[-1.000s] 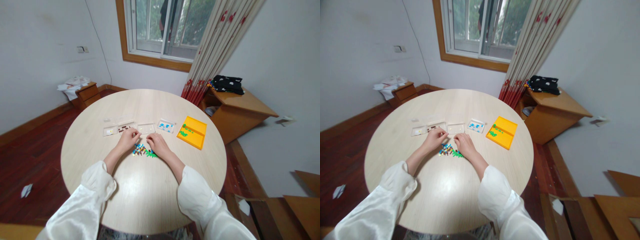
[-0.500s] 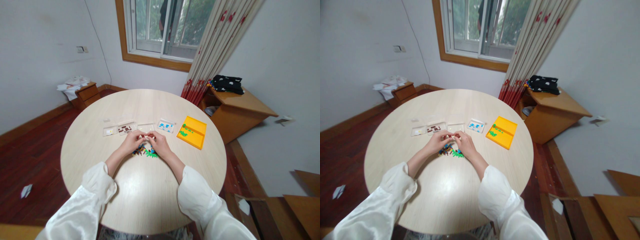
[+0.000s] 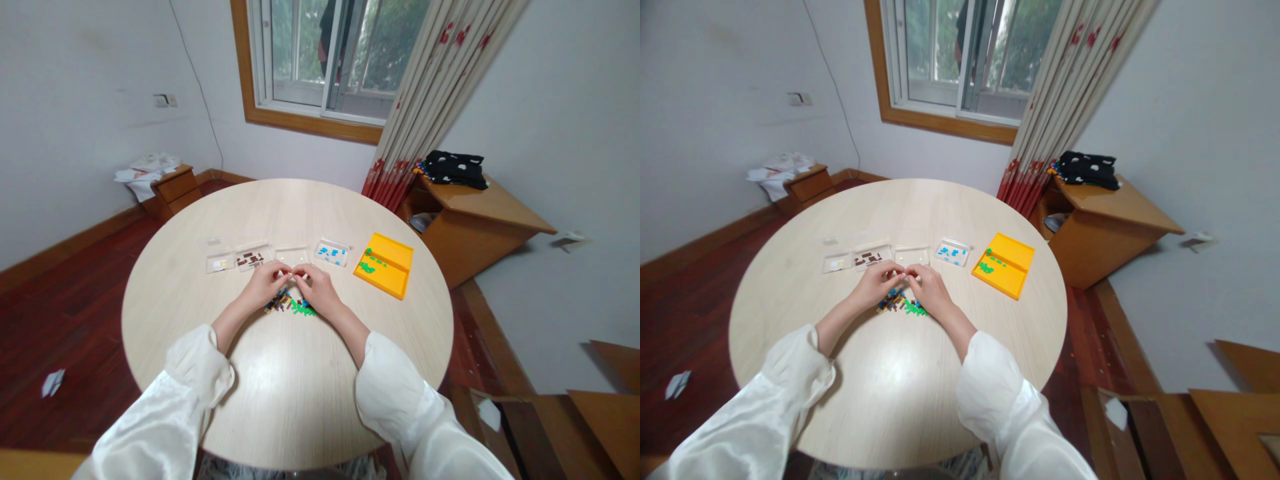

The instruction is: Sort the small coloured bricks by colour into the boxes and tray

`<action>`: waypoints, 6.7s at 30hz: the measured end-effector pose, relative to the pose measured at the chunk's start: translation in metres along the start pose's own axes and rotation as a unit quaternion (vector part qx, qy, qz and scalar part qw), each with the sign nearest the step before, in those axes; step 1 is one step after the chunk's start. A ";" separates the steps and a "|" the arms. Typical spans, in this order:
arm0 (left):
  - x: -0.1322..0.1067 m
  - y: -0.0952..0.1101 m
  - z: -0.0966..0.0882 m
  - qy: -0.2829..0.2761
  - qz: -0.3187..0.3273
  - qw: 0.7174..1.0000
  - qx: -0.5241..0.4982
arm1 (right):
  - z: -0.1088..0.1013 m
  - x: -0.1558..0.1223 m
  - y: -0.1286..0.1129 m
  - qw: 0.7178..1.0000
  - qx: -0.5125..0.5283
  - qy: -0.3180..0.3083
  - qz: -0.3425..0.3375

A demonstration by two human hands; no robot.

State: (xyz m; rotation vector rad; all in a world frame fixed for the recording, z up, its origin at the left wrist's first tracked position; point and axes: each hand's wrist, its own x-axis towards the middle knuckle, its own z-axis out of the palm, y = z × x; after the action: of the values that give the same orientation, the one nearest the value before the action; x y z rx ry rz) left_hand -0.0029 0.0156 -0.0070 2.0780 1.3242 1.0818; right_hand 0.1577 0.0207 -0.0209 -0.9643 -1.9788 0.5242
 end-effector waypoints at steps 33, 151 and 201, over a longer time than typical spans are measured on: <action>0.002 -0.021 -0.019 -0.119 0.023 0.987 0.106 | 0.000 -0.002 0.015 0.991 -0.111 -0.039 0.059; 0.000 -0.024 -0.019 -0.174 -0.033 0.982 0.062 | -0.005 0.000 0.010 0.971 -0.204 -0.110 0.053; 0.003 -0.022 -0.026 -0.068 -0.096 0.987 0.113 | -0.006 -0.002 -0.004 0.982 -0.086 -0.156 -0.064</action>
State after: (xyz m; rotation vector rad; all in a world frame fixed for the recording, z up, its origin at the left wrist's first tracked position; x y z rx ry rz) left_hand -0.0349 0.0273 -0.0064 2.0863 1.5998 0.7235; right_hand 0.1615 0.0171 -0.0160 -0.8911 -2.3833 0.4596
